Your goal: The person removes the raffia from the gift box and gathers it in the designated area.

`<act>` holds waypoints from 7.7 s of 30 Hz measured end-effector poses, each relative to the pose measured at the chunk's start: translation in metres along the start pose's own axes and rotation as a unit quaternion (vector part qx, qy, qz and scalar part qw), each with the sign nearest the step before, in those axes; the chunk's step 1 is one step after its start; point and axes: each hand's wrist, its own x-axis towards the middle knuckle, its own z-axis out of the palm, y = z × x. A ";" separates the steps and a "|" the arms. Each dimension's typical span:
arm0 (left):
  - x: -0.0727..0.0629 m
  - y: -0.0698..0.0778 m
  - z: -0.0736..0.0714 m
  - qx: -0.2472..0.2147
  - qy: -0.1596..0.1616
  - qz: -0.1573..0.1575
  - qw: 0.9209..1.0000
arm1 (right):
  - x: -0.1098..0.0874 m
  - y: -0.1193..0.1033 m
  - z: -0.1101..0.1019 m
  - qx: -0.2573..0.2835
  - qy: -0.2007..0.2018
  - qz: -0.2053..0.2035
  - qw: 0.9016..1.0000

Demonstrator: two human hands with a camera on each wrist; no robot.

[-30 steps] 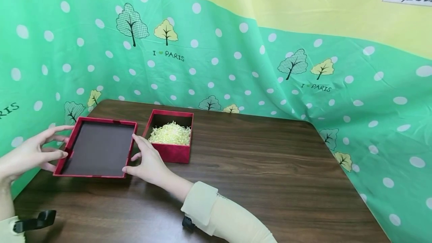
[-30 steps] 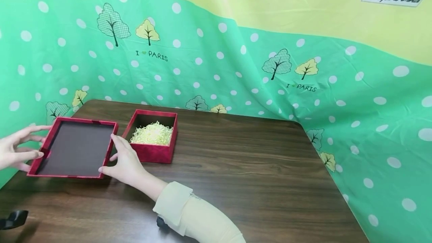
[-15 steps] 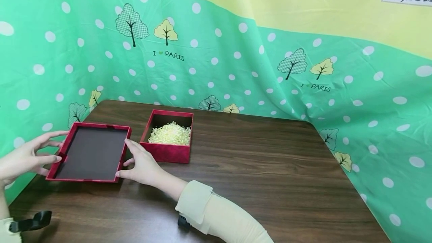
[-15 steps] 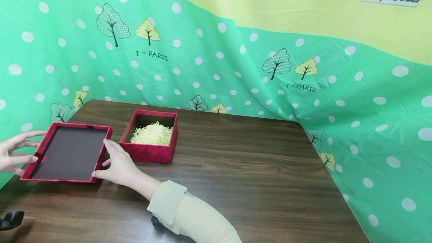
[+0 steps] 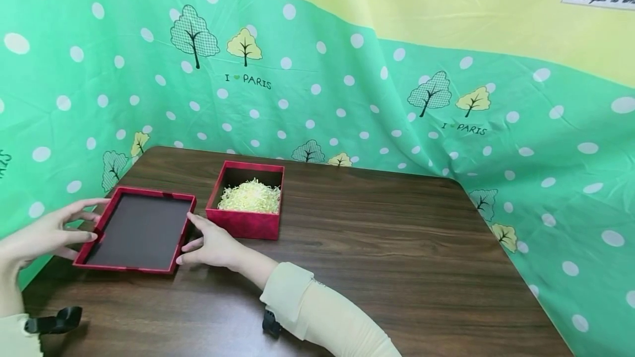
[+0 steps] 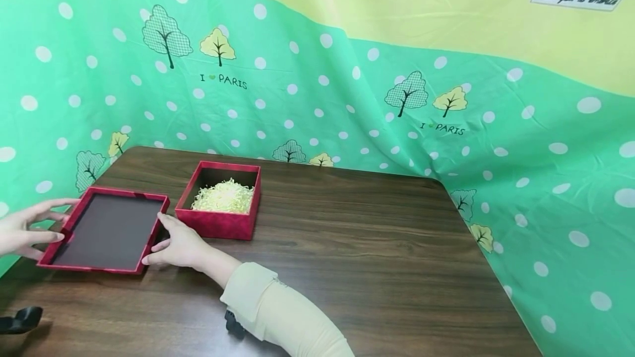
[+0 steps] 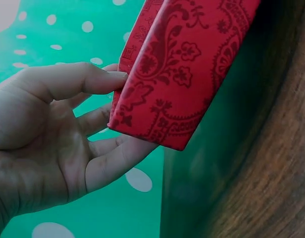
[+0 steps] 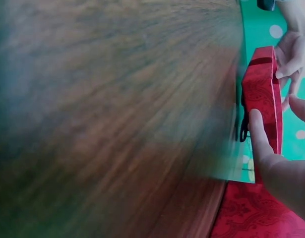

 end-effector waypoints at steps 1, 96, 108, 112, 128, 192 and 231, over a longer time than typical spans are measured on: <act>0.001 -0.001 0.000 -0.003 -0.005 0.000 1.000 | 0.000 0.001 0.000 0.015 -0.003 0.006 1.000; 0.092 0.119 0.110 -0.050 0.044 0.145 0.987 | 0.018 -0.004 -0.152 -0.353 0.015 -0.164 0.921; 0.101 0.120 0.114 -0.023 0.027 0.142 0.989 | 0.029 -0.002 -0.167 -0.405 -0.067 -0.138 0.901; 0.100 0.120 0.113 -0.017 0.025 0.134 0.991 | 0.034 -0.002 -0.170 -0.415 -0.081 -0.135 0.896; 0.099 0.120 0.113 -0.028 0.020 0.130 0.991 | 0.048 -0.002 -0.167 -0.466 -0.122 -0.095 0.871; 0.097 0.122 0.115 -0.021 0.022 0.119 0.992 | 0.020 -0.053 -0.197 -0.421 -0.040 -0.130 0.897; 0.096 0.126 0.117 -0.018 0.028 0.129 0.991 | -0.038 -0.120 -0.243 -0.414 0.019 -0.178 0.892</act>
